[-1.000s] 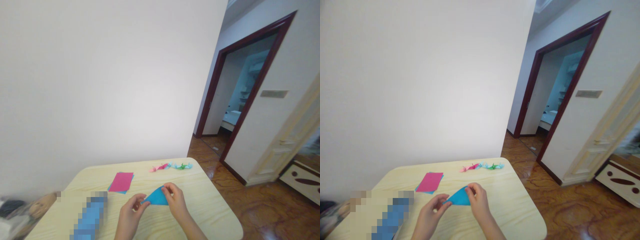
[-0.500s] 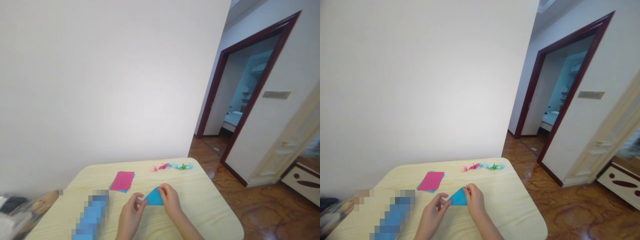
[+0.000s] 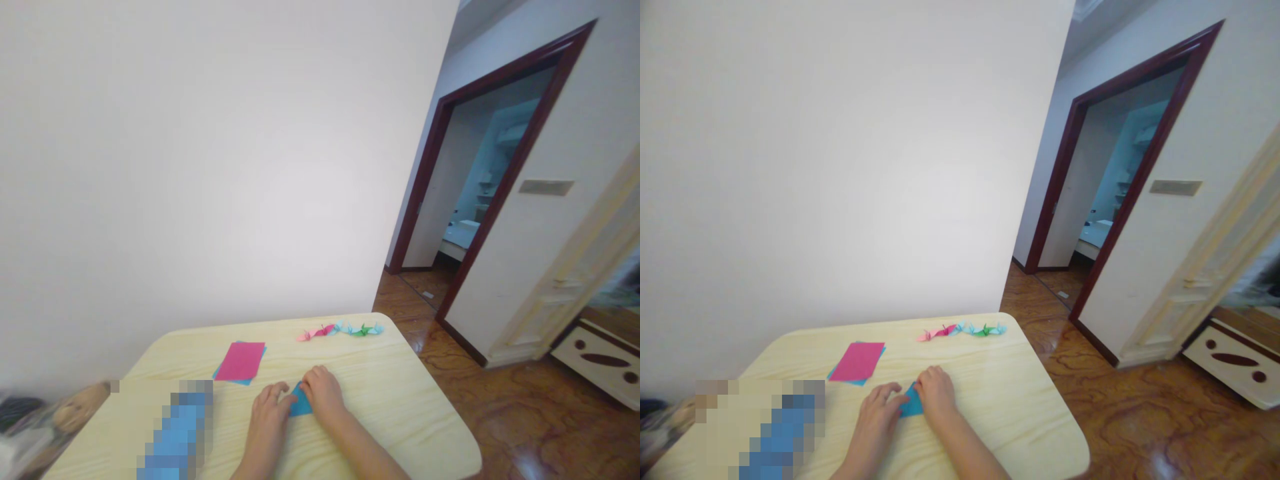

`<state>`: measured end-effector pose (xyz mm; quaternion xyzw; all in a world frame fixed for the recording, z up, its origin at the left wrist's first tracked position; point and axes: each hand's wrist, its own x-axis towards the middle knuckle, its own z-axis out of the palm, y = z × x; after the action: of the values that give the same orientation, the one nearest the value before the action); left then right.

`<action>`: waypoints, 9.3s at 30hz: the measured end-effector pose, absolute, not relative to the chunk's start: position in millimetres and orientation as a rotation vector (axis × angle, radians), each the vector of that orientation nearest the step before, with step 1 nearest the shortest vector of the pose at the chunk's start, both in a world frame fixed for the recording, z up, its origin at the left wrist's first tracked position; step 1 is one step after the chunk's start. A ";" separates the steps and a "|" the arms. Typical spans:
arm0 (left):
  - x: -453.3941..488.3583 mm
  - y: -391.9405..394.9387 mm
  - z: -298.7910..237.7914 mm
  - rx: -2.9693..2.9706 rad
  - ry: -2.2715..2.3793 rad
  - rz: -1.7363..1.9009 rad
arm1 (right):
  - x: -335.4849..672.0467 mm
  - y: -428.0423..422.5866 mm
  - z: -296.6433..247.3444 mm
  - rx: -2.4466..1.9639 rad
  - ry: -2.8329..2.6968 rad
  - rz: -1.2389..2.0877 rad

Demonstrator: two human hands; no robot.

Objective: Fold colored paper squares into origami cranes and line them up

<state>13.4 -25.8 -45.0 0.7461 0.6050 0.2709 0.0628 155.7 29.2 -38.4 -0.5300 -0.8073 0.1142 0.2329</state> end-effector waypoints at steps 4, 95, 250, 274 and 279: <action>17.7 -24.0 -64.5 2.408 1.641 0.757 | 157.8 28.2 -38.0 -1.448 -2.184 0.326; 30.4 -58.7 33.6 1.720 1.425 1.315 | 175.0 -33.9 66.6 -1.015 -1.573 0.889; -6.9 -68.6 39.7 1.198 1.338 1.185 | 196.6 -52.4 62.7 -1.216 -1.791 0.995; -8.4 -70.7 42.0 1.123 1.391 1.217 | 196.9 -44.2 37.6 -0.932 -1.395 1.472; -2.3 -71.7 49.6 1.143 1.381 1.212 | 184.8 -45.1 35.4 -1.029 -1.344 1.422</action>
<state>-2.3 -71.7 49.6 0.4662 0.5636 0.4945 0.4696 184.8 -45.1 35.4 -0.4158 -0.5434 0.5747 0.4489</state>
